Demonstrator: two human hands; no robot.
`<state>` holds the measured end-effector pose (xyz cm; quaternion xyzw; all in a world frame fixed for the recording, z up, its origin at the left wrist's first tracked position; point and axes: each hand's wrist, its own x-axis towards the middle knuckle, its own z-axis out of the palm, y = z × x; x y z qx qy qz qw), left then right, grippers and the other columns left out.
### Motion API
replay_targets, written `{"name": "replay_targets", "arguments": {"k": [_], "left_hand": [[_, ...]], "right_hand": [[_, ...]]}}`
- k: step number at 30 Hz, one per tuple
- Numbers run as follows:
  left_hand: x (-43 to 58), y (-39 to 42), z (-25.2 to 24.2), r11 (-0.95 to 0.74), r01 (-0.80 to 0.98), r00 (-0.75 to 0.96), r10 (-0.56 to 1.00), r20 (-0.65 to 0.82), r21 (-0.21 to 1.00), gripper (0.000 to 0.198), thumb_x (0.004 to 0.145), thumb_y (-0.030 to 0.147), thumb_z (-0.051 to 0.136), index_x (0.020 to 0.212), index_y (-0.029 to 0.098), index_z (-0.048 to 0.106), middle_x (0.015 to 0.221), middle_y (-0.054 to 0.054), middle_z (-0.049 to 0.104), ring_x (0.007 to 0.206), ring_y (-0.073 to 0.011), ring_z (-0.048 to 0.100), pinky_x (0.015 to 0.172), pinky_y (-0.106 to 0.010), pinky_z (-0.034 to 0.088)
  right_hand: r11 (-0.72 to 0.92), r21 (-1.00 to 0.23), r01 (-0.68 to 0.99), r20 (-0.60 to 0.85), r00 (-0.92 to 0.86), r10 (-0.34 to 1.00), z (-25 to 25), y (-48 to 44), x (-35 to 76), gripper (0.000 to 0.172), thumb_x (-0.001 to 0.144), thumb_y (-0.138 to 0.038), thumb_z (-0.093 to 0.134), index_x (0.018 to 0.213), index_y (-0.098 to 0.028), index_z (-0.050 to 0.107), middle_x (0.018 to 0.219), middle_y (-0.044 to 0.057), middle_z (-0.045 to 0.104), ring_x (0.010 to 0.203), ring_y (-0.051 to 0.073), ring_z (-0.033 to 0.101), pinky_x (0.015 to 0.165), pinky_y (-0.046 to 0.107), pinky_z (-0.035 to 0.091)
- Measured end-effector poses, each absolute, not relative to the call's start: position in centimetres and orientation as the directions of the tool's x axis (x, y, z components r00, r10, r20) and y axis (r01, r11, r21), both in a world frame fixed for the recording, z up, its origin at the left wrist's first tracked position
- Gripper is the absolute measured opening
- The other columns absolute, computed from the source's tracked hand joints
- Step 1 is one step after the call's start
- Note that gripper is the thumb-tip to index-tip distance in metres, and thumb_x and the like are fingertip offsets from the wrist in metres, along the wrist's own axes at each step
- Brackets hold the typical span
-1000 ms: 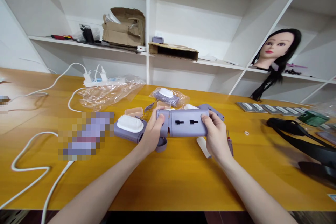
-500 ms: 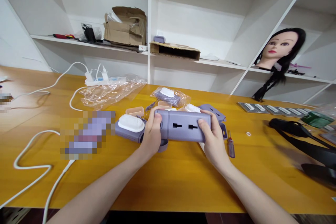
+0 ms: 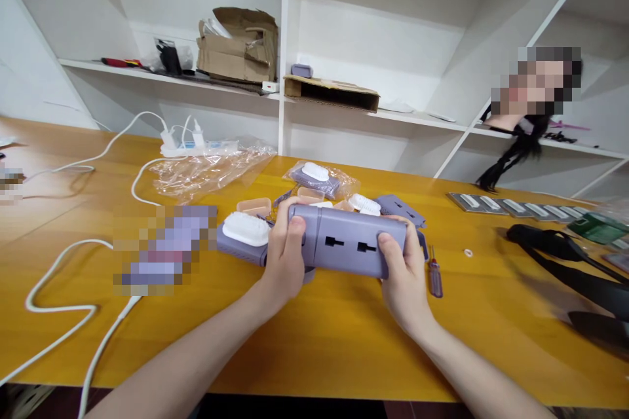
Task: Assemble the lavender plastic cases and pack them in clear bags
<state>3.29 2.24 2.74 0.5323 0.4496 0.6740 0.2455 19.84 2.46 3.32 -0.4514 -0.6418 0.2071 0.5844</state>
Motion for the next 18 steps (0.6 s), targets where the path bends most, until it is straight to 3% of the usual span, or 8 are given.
{"name": "replay_targets", "arguments": {"k": [12, 18], "left_hand": [[2.72, 2.02, 2.78, -0.516, 0.193, -0.194, 0.814, 0.548, 0.834, 0.025, 0.091, 0.033, 0.029, 0.098, 0.022, 0.050, 0.087, -0.002, 0.056, 0.078, -0.0175, 0.048, 0.070, -0.029, 0.035], [2.94, 1.79, 2.85, -0.521, 0.187, -0.235, 0.799, 0.553, 0.832, 0.026, 0.091, 0.035, 0.029, 0.100, 0.022, 0.050, 0.086, -0.002, 0.057, 0.077, -0.0183, 0.049, 0.069, -0.030, 0.036]], "right_hand": [[0.539, -0.731, 0.419, 0.609, 0.043, 0.792, 3.92, 1.99, 20.38, 0.019, 0.085, -0.037, 0.047, 0.100, -0.024, 0.047, 0.094, 0.003, 0.052, 0.087, 0.020, 0.051, 0.081, 0.039, 0.043], [0.559, -0.724, 0.403, 0.631, 0.060, 0.774, 3.71, 1.61, 20.09, 0.020, 0.086, -0.037, 0.047, 0.101, -0.024, 0.047, 0.094, 0.003, 0.054, 0.085, 0.018, 0.053, 0.079, 0.036, 0.044]]}}
